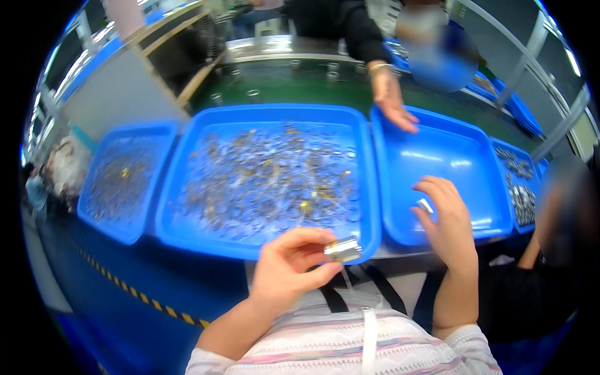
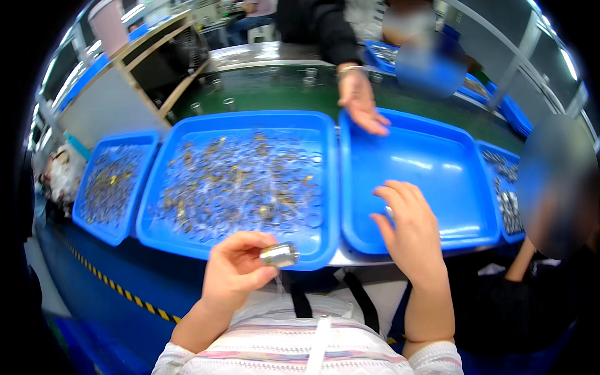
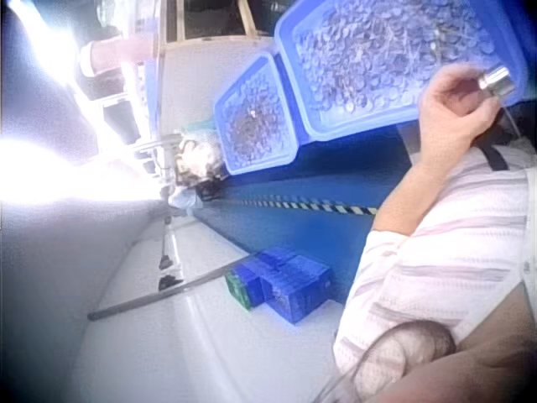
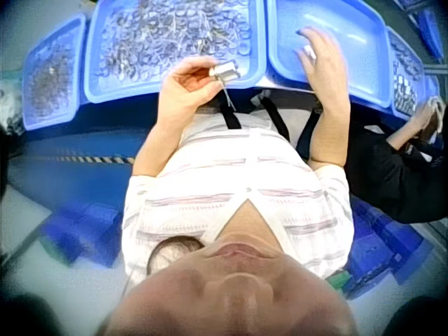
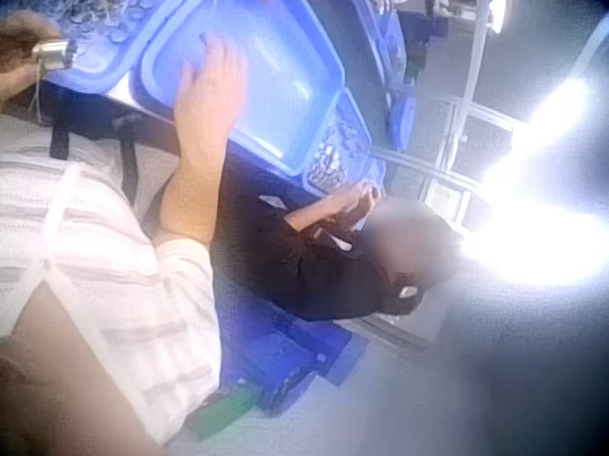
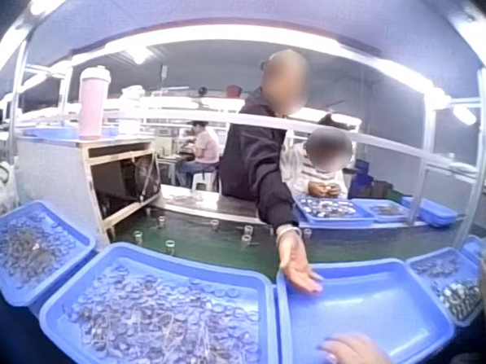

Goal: The person picks up small cylindrical metal parts and thin wires from blue trays on a workbench. They insert the wires into the metal parts by hand and place the assembled components into a separate tray.

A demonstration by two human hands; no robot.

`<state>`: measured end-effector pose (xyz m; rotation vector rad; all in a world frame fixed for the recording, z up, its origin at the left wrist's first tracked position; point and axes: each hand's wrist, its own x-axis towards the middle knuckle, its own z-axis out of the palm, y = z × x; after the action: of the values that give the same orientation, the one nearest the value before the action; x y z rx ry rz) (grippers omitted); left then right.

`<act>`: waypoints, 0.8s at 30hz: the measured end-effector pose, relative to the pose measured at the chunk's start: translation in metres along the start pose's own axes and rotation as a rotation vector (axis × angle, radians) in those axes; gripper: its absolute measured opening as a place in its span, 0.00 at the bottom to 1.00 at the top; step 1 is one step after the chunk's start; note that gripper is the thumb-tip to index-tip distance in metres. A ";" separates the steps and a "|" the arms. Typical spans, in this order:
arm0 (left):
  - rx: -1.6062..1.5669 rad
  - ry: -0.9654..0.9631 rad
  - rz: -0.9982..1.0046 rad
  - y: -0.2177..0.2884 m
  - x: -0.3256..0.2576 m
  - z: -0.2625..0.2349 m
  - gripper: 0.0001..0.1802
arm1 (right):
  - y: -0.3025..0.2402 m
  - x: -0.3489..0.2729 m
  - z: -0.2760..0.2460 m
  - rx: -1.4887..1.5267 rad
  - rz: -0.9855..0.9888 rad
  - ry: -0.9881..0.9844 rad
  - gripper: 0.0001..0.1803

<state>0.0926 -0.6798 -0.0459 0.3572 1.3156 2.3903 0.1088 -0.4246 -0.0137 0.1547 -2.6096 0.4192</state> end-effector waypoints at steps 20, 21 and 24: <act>0.004 0.017 0.006 0.009 0.007 -0.010 0.20 | 0.097 0.148 0.043 0.052 -0.109 0.105 0.14; 0.004 0.010 -0.004 0.009 0.009 -0.009 0.20 | 0.091 0.142 0.033 -0.099 -0.282 0.269 0.15; -0.014 0.026 0.001 0.005 0.011 -0.011 0.20 | 0.027 0.110 0.010 0.186 -0.147 0.127 0.11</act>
<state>0.0776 -0.6857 -0.0474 0.3241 1.3097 2.4116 0.0029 -0.4062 0.0239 0.3681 -2.4132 0.5984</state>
